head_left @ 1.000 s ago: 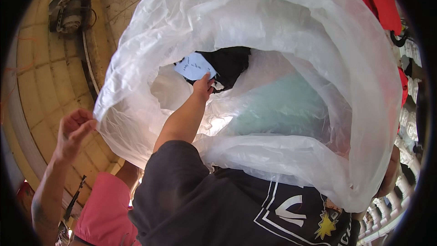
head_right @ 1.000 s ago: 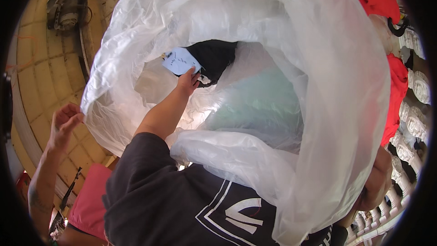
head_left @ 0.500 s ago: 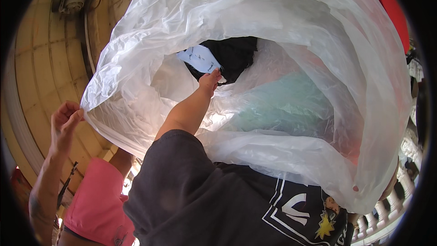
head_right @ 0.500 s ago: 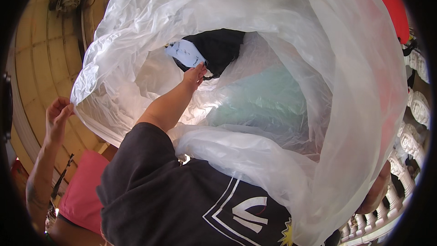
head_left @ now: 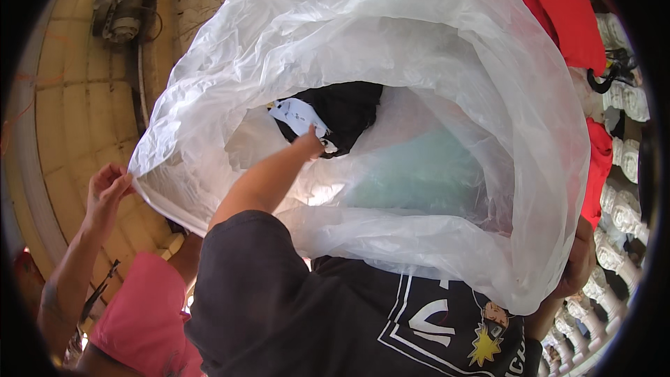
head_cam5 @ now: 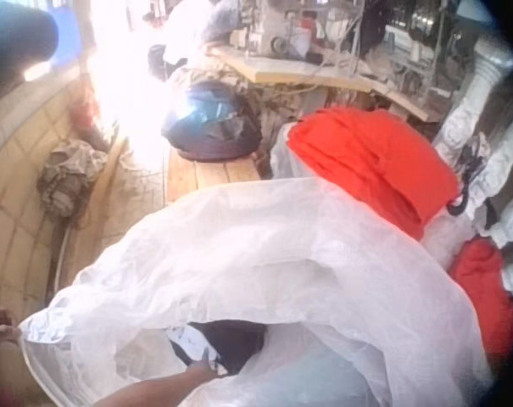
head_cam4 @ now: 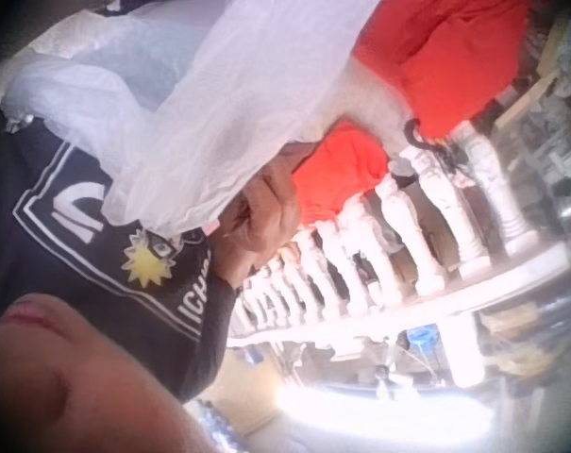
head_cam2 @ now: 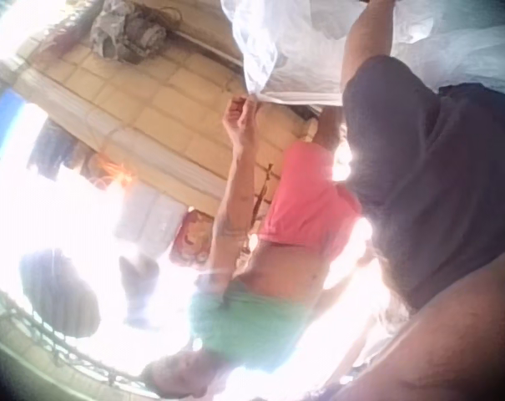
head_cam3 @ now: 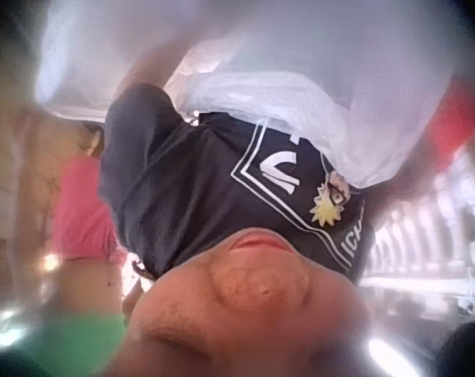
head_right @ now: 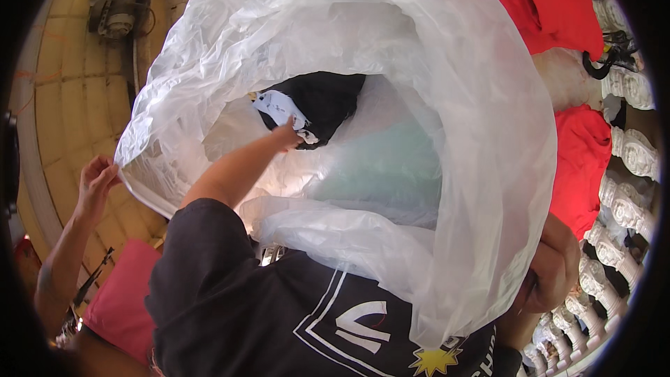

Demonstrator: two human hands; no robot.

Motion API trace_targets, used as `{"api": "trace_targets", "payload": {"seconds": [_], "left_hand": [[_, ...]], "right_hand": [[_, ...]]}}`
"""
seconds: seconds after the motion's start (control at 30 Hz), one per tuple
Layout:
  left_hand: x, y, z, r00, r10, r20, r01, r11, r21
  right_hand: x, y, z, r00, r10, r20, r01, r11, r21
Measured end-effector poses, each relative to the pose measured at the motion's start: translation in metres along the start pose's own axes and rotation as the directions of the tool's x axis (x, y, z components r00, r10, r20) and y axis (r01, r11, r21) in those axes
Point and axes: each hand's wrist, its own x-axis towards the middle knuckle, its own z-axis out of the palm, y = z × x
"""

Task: The person uses small shears to snip off loose threads from red shirts, focusing on the collars and labels, and then puts the shirts into a large plastic bag.

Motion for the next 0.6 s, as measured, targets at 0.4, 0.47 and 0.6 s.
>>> {"api": "trace_targets", "payload": {"seconds": [0.4, 0.47, 0.6], "left_hand": [[-0.124, -0.01, -0.255, 0.243, -0.064, -0.968, -0.062, 0.995, -0.081], [-0.127, -0.024, -0.231, 0.278, -0.138, -0.951, 0.071, 0.99, -0.123], [-0.109, 0.009, -0.103, 0.956, 0.026, -0.294, 0.085, 0.929, 0.36]], "right_hand": [[-0.024, 0.001, -0.01, 0.99, -0.108, -0.091, 0.111, 0.993, 0.027], [-0.019, 0.017, -0.003, 0.983, -0.157, -0.097, 0.166, 0.981, 0.101], [-0.023, 0.024, -0.001, 0.968, -0.218, -0.122, 0.235, 0.96, 0.155]]}}
